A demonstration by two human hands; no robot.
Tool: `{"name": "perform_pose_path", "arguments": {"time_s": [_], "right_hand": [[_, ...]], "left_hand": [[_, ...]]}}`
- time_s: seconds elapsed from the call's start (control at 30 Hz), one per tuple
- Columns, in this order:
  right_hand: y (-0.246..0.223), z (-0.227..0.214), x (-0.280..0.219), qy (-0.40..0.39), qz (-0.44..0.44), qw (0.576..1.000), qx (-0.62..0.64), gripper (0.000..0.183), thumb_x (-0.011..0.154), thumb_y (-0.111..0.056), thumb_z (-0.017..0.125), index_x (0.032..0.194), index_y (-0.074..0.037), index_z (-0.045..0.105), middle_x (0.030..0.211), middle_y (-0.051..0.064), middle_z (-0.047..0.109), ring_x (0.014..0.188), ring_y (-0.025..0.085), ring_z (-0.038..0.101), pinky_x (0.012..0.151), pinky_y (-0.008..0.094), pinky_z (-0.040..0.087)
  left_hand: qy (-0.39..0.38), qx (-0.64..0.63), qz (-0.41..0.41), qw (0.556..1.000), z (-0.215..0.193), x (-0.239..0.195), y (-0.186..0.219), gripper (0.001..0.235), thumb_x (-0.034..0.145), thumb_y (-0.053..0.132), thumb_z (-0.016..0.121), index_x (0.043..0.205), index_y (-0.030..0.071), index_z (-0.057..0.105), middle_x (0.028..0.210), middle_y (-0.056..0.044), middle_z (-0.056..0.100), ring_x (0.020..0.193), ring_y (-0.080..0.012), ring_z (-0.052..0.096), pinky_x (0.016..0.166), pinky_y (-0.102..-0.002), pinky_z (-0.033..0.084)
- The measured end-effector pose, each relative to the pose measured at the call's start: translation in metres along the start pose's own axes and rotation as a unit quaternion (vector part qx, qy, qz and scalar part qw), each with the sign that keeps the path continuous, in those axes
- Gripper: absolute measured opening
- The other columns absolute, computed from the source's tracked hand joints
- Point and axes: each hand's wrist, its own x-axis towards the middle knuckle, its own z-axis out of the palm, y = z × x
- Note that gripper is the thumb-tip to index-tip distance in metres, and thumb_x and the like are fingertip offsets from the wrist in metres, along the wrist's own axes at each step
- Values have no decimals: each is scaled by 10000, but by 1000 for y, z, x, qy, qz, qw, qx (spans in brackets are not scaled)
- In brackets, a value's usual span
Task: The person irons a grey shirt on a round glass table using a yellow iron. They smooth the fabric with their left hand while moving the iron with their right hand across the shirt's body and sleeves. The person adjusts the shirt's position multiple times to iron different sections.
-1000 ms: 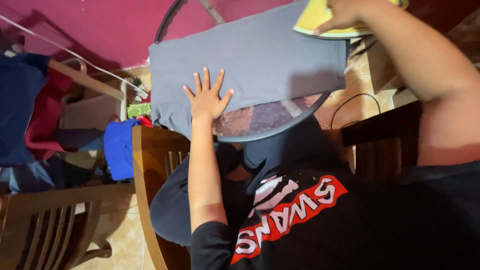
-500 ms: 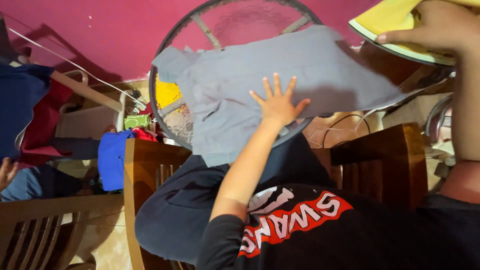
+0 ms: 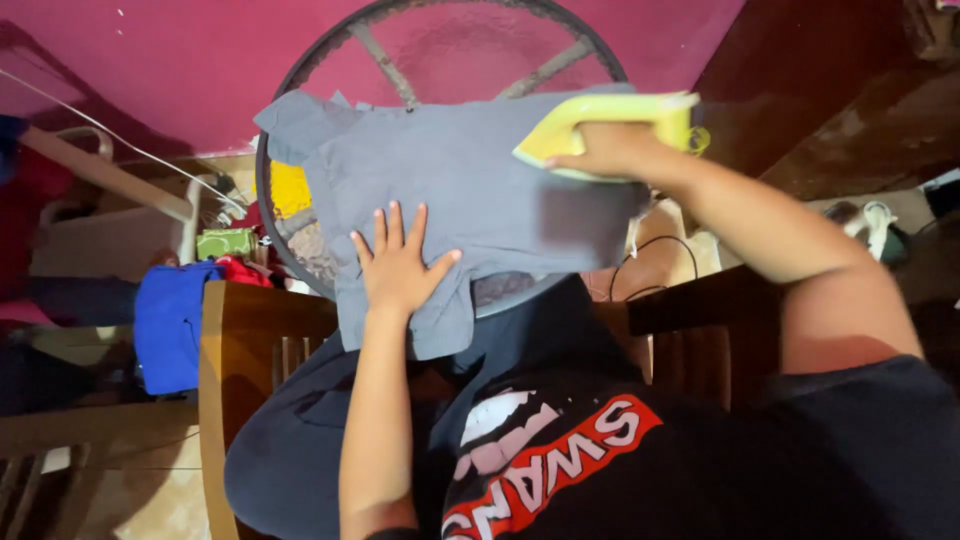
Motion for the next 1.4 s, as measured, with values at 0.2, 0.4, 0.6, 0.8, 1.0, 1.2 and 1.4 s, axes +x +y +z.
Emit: {"name": "perform_pose_path", "arguments": {"time_s": [0.2,0.4,0.6,0.8,1.0,1.2,1.4], "right_hand": [[-34,23,80,96,12,995,-40,741,899,-737,578,1126,-42,694,1120,176,712,1003,433,656,744,532,511],[-42,11,79,46,58,997,-21,854,870,-784,583,1309,-53,627,1328,175,647,1186,431,600,869,547,499],[-85,26,6,-43,70,996,-17,963,830,-829,557,1384,-43,591,1342,188,649,1136,416,646,809,500,528],[-123,32,-26,-32,57,998,-26,796,879,-788,511,1176,-69,680,1135,127,716,1029,390,667,750,494,502],[-120,52,-28,-21,-37,998,-47,847,838,-808,539,1222,-64,670,1215,132,681,1094,398,637,778,497,516],[-110,66,-19,80,-108,990,29,708,919,-700,616,1243,-73,681,1197,257,710,1193,460,635,1020,602,477],[-168,52,-7,26,-48,998,34,739,893,-717,604,1252,-75,671,1253,215,690,1190,444,622,952,571,476]], "left_hand": [[108,-60,52,991,18,6,-15,944,876,817,388,1613,232,322,1694,-167,201,1564,-399,112,1195,-688,10],[118,-61,76,988,26,9,-21,977,863,815,453,1614,204,322,1688,-182,209,1559,-423,109,1199,-685,13],[170,40,16,985,26,-4,-24,1056,852,890,388,1631,184,287,1699,-197,133,1558,-444,33,1161,-751,28],[66,-54,-114,990,-5,-16,-41,1059,804,905,272,1659,290,170,1725,-138,-28,1568,-408,-94,1116,-808,-64],[57,-82,-125,987,-5,-14,-57,1063,784,902,370,1656,326,173,1731,-106,-17,1574,-431,-54,1147,-780,-48],[97,-75,-135,983,-3,-23,-50,967,838,801,588,1637,333,307,1736,-122,170,1598,-390,111,1192,-744,32],[168,-41,-121,978,18,-29,-37,954,881,709,645,1635,235,303,1709,-179,170,1573,-433,118,1143,-799,73]]}}
